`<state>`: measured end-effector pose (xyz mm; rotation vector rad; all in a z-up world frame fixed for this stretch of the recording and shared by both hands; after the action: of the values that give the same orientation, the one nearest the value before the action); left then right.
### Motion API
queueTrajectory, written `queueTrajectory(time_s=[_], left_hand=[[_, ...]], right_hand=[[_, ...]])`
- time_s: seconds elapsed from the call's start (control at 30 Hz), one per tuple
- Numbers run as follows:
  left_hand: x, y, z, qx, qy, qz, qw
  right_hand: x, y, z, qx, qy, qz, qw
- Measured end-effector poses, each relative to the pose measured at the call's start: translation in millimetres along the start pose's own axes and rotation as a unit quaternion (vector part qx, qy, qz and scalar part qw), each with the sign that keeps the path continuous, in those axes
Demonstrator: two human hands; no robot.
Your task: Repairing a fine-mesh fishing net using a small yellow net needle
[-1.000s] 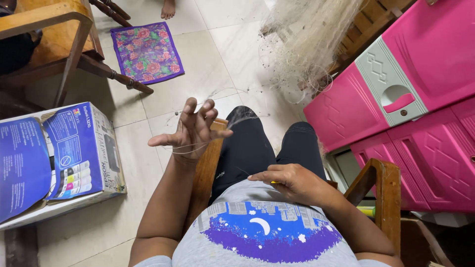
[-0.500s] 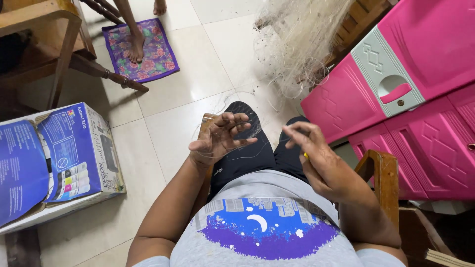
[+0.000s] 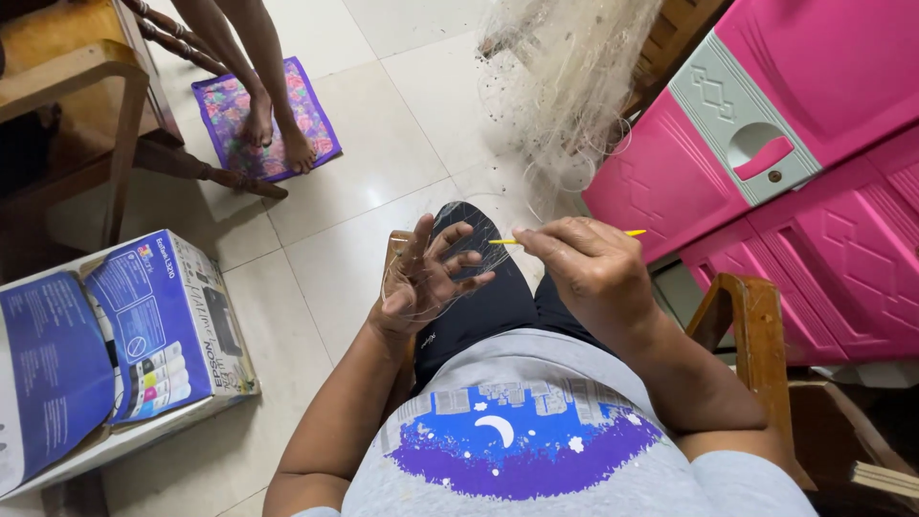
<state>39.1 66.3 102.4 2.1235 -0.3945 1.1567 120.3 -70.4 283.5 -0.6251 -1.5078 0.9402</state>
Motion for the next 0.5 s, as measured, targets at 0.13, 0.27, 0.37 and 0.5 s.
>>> queueTrajectory(time_s=[0.13, 0.27, 0.37, 0.5], left_hand=[[-0.3, -3.9, 3.9, -0.008, 0.002, 0.007, 1.0], [-1.1, -2.0, 3.0, -0.003, 0.002, 0.019, 1.0], [0.9, 1.1, 2.4, 0.013, -0.01, 0.016, 1.0], [0.8, 0.9, 4.6, 0.023, -0.017, 0.018, 0.999]], right_hand=[[5.0, 5.5, 5.5, -0.02, -0.01, -0.013, 1.0], [5.7, 7.1, 15.4, -0.094, -0.022, -0.018, 0.995], [4.5, 7.7, 19.3, -0.122, -0.025, -0.017, 0.992], [5.2, 10.9, 23.2, -0.125, -0.028, -0.017, 0.992]])
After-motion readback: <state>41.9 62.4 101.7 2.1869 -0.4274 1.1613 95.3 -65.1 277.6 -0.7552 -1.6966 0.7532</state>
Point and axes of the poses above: each hand's wrist, its own x-axis towards the middle knuckle, its own y-axis out of the palm, z = x × y, the point moved 8 cm from there along x, towards the middle knuckle, and after that the axes turned 14 degrees about z, right-handed, at the moved point
